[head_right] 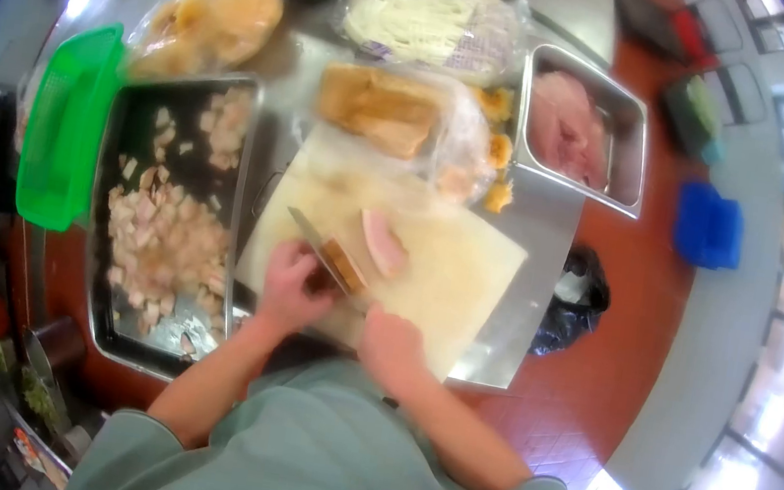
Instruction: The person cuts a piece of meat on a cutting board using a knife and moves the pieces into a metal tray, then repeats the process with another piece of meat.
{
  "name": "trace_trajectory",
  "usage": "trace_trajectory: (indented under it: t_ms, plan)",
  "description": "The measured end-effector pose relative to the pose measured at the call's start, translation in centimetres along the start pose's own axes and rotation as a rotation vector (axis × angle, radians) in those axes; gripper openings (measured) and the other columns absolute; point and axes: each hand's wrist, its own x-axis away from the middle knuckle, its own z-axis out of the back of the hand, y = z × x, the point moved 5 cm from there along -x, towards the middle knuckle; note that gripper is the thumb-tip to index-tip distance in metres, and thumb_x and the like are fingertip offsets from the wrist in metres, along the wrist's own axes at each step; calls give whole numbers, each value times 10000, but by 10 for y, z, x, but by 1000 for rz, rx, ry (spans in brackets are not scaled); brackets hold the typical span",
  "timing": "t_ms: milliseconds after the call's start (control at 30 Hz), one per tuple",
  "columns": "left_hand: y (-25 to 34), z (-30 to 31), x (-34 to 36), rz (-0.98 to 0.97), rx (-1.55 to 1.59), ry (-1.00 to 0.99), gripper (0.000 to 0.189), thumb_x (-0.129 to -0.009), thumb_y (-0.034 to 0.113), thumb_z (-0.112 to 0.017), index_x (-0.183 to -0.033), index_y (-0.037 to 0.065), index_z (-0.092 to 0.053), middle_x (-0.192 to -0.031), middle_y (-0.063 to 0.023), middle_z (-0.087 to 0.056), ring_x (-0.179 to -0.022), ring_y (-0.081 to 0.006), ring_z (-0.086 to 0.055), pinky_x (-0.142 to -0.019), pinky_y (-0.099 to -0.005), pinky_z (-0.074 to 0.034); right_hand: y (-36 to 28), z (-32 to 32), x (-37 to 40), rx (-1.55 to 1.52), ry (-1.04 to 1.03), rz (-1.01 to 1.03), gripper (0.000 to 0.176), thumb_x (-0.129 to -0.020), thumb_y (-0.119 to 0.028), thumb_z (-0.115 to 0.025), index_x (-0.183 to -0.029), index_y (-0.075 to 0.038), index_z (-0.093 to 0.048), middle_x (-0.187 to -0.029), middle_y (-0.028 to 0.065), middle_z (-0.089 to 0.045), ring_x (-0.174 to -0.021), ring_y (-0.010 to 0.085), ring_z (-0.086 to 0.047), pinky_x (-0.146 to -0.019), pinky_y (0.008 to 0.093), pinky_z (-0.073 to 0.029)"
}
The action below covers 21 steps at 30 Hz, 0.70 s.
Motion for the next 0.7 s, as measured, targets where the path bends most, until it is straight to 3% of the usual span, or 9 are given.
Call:
trace_trajectory:
  t_ms: [167, 433, 533, 700]
  plan:
    - [-7, 0, -3, 24, -8, -8, 450, -625, 168, -853, -1030, 46, -699, -1095, -162, -626, -1023, -378, -598, -883, -468, -500, -15, 3, -27, -12, 66, 15, 108, -908, -95, -591, -970, -8, -603, -759, 257, -703, -731, 466, -713, -694, 582, -563]
    - [-6, 3, 4, 37, -13, 26, 450, -625, 178, -868, -1026, 48, -711, -1121, -158, -635, -1043, -372, -602, -905, -463, -501, 15, 4, 24, 11, -40, -106, 129, -909, -109, -617, -992, -10, -625, -841, 274, -728, -803, 458, -735, -738, 563, -583]
    - [-5, 6, 5, 31, 3, 21, 438, -643, 190, -878, -1024, 52, -711, -1152, -161, -639, -1072, -375, -602, -926, -459, -504, 3, 5, -9, -40, 25, -28, 159, -938, -142, -614, -1006, -1, -639, -806, 277, -711, -790, 485, -710, -741, 587, -561]
    - [-3, 19, 9, 21, 12, -41, 388, -699, 145, -867, -1036, 55, -696, -1202, -161, -632, -1122, -379, -600, -966, -463, -515, 6, 15, -9, -133, 75, -141, 195, -964, -166, -615, -1054, 2, -653, -837, 276, -715, -845, 482, -708, -789, 579, -554]
